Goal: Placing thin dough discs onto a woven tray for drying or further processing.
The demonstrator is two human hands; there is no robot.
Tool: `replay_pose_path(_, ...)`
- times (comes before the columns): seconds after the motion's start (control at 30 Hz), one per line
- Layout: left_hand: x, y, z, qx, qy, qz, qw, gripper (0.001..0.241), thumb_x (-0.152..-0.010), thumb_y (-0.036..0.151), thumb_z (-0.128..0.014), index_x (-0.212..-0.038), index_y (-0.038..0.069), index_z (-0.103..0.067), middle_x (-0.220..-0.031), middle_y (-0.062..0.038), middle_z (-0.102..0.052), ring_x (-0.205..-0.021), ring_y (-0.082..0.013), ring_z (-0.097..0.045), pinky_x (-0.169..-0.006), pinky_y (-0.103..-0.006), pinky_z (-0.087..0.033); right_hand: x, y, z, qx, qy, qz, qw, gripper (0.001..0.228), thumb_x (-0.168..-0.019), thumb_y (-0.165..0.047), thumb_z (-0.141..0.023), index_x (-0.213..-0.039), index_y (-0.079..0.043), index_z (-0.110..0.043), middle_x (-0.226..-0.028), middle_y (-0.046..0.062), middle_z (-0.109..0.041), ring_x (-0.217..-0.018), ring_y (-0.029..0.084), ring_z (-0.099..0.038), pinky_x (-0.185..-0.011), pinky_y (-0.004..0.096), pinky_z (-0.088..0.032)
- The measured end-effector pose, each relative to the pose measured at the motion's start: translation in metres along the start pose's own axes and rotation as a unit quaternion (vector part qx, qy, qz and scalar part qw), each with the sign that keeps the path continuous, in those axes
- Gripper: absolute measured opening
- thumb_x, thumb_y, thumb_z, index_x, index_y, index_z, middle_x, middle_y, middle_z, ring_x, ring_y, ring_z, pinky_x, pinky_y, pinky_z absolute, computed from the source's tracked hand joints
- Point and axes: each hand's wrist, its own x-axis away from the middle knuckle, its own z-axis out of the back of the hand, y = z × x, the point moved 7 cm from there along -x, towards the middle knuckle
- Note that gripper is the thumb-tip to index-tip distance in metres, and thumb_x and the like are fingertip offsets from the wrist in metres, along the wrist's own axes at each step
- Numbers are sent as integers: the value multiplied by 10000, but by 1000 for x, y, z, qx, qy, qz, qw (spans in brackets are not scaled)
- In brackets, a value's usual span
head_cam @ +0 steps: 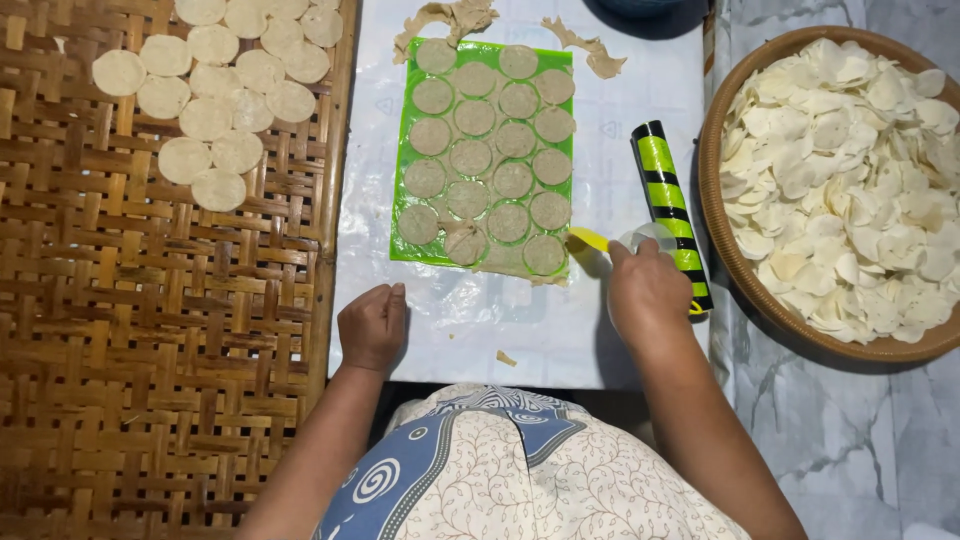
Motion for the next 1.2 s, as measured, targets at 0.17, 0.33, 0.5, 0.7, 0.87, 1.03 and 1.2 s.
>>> replay_pose_path(0.17,4,1,2,2,14,13,1000,594,-1116,337,-388,-564,141,-486,-490,-81,-448,-472,-266,-523,-481,-350,-437,3,-5,-28,13,21,31,999,381,-1008,-157,-520,-1341,-185,-703,-1074,196,-621,-979,446,-681,-778,587,-584)
replay_pose_path(0.33,2,2,0,1,24,16,1000,594,-1117,322,-400,-564,129,-497,-503,-95,-467,-485,-282,-537,-494,-365,-443,44,2,-11,16,-74,54,996,437,-984,-135,-485,-1338,-278,-698,-1109,153,-645,-973,418,-704,-790,576,-594)
replay_pose_path(0.5,3,3,2,-3,21,18,1000,598,-1115,331,-395,-560,133,-497,-502,-86,-466,-483,-271,-524,-500,-361,-442,54,21,-21,-217,-96,-46,970,508,-986,-74,-493,-1493,-67,-522,-1232,282,-658,-1116,517,-674,-925,635,-537)
replay_pose_path(0.7,3,-5,-4,-6,5,10,1000,614,-1116,367,-376,-556,143,-487,-496,-81,-469,-481,-278,-535,-499,-367,-453,74,9,-54,-385,-107,-157,903,472,-1035,-84,-465,-1490,41,-496,-1265,379,-647,-1196,493,-645,-1005,590,-515)
replay_pose_path(0.87,2,-2,-1,0,3,-3,1000,595,-1115,339,-381,-563,142,-490,-498,-86,-473,-484,-278,-544,-497,-361,-457,99,-18,-45,-402,-106,-138,899,441,-1036,-87,-476,-1457,30,-537,-1140,346,-706,-1138,470,-683,-976,582,-534)
replay_pose_path(1.03,2,1,2,11,1,-4,1000,605,-1115,349,-375,-556,145,-486,-490,-83,-461,-469,-276,-528,-491,-360,-453,90,-6,-67,-404,-62,-153,900,426,-1040,-96,-480,-1437,42,-551,-980,286,-741,-1027,433,-717,-921,560,-551)
replay_pose_path(1.2,2,0,1,21,-1,-5,1000,609,-1121,357,-362,-564,146,-487,-488,-81,-469,-467,-262,-527,-488,-354,-451,79,-6,-79,-407,-47,-163,898,408,-1043,-95,-479,-1419,35,-570,-980,263,-745,-1024,406,-725,-912,543,-559)
